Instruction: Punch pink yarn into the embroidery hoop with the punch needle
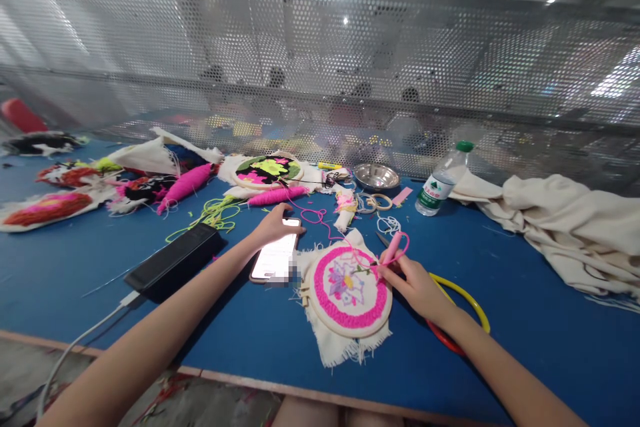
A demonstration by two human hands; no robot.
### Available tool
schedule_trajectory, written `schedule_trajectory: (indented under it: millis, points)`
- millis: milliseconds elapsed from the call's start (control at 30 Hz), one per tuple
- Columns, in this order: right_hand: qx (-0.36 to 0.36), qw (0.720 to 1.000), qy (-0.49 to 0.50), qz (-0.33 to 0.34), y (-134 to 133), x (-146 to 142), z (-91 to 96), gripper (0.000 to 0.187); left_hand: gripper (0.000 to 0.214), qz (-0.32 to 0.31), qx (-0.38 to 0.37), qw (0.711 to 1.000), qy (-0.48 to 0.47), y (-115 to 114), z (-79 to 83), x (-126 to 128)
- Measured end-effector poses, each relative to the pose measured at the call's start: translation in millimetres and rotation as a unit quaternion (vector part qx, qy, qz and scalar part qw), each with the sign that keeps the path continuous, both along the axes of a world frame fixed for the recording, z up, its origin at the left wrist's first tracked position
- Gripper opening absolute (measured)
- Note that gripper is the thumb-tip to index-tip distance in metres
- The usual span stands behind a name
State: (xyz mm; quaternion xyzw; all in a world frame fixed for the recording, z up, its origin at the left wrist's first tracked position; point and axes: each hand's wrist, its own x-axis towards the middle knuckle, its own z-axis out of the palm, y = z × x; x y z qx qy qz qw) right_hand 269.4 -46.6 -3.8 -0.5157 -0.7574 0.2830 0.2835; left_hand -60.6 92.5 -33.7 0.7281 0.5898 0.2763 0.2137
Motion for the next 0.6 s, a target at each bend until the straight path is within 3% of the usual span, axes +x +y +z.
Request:
schedule_trajectory:
  millis: [333,600]
  points:
    - [-0.001,1.000,-0.001,0.004,0,-1,2.5,0.026,0.081,-0.032,-0.026,0.998,-0.051,-5,8.0,-8]
    - [0.003,1.000,-0.009,0.003,0,-1,2.0,0.027,0.057,-0.015,-0.087,0.987,-0.135,-10,17.3,-8]
